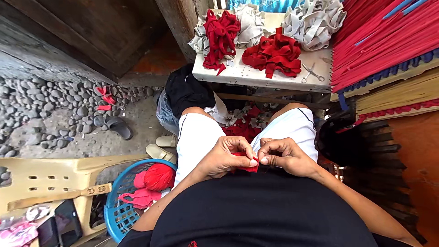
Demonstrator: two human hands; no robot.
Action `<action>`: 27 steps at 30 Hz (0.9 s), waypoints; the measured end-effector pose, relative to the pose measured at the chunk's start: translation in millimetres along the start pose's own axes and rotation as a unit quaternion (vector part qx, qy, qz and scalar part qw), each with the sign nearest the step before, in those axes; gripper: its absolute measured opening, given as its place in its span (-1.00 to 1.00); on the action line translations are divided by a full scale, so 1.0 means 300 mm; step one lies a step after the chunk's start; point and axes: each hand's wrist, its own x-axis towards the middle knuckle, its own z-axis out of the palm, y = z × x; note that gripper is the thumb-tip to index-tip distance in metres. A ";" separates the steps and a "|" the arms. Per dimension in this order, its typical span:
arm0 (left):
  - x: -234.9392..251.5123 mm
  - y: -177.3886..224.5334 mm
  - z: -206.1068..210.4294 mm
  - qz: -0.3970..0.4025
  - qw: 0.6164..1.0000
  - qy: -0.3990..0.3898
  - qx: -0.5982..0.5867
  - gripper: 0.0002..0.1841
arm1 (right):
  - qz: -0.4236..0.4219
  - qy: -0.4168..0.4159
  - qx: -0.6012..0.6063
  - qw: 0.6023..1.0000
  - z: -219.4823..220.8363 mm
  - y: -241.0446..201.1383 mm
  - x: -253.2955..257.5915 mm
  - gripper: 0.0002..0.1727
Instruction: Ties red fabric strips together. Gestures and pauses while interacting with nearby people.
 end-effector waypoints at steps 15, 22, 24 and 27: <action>0.006 0.003 0.005 -0.007 0.996 0.040 0.080 -0.83 | 0.020 0.004 0.076 0.997 0.003 0.038 0.006 -0.93; 0.010 0.015 0.020 -0.046 0.993 0.061 0.093 -0.84 | 0.015 0.010 0.065 0.998 0.005 0.046 0.007 -0.93; 0.011 0.014 0.022 -0.053 0.991 0.070 0.103 -0.84 | 0.016 0.018 0.064 0.998 0.009 0.046 0.008 -0.92; 0.016 0.002 0.023 -0.052 0.987 0.091 0.122 -0.85 | 0.018 0.030 0.060 0.998 0.010 0.048 0.010 -0.92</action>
